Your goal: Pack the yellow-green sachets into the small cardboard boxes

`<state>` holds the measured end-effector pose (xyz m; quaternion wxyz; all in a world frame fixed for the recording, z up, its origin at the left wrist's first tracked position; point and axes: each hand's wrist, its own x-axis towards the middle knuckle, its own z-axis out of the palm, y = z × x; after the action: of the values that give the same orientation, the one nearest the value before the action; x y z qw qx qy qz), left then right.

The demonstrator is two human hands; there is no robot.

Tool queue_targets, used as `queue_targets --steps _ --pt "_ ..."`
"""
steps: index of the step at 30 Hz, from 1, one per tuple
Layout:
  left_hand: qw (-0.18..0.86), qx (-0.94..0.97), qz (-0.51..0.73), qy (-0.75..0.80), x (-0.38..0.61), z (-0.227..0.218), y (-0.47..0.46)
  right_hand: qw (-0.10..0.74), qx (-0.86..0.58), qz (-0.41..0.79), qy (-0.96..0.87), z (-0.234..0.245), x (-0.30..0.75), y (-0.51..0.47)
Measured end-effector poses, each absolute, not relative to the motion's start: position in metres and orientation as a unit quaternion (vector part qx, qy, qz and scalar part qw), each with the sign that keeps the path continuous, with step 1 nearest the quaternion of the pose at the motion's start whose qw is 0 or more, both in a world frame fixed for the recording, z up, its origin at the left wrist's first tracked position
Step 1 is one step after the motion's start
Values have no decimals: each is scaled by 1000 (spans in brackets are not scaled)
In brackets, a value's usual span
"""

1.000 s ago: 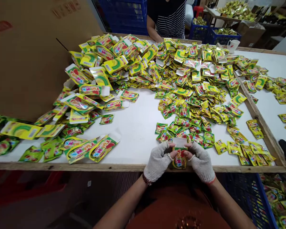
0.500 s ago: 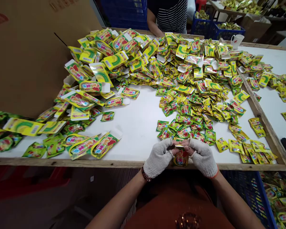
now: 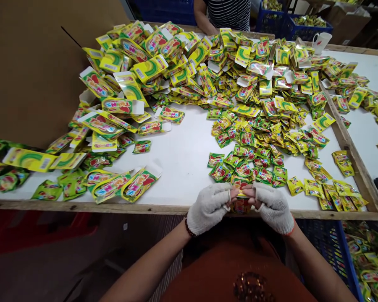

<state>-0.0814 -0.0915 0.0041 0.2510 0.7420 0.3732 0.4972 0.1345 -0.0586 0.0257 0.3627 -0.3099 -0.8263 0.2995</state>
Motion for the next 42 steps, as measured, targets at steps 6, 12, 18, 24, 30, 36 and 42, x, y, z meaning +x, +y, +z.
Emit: queue_targets --steps 6,12,18,24,30,36,42 --pt "186 795 469 337 -82 -5 -88 358 -290 262 -848 17 134 -62" --pt "99 787 378 478 -100 -1 -82 329 -429 249 -803 10 127 -56" --pt "-24 568 -32 822 -197 35 -93 372 -445 72 -811 11 129 -37" --pt "75 522 9 850 -230 32 -96 405 -391 97 -821 22 116 -47" --pt "449 390 533 602 -140 39 -95 422 -390 257 -777 26 107 -64" --pt "593 370 551 456 -61 13 -92 410 -442 403 -688 10 122 -73" --pt "616 419 488 455 -61 -1 -97 398 -446 374 -709 4 142 -78"
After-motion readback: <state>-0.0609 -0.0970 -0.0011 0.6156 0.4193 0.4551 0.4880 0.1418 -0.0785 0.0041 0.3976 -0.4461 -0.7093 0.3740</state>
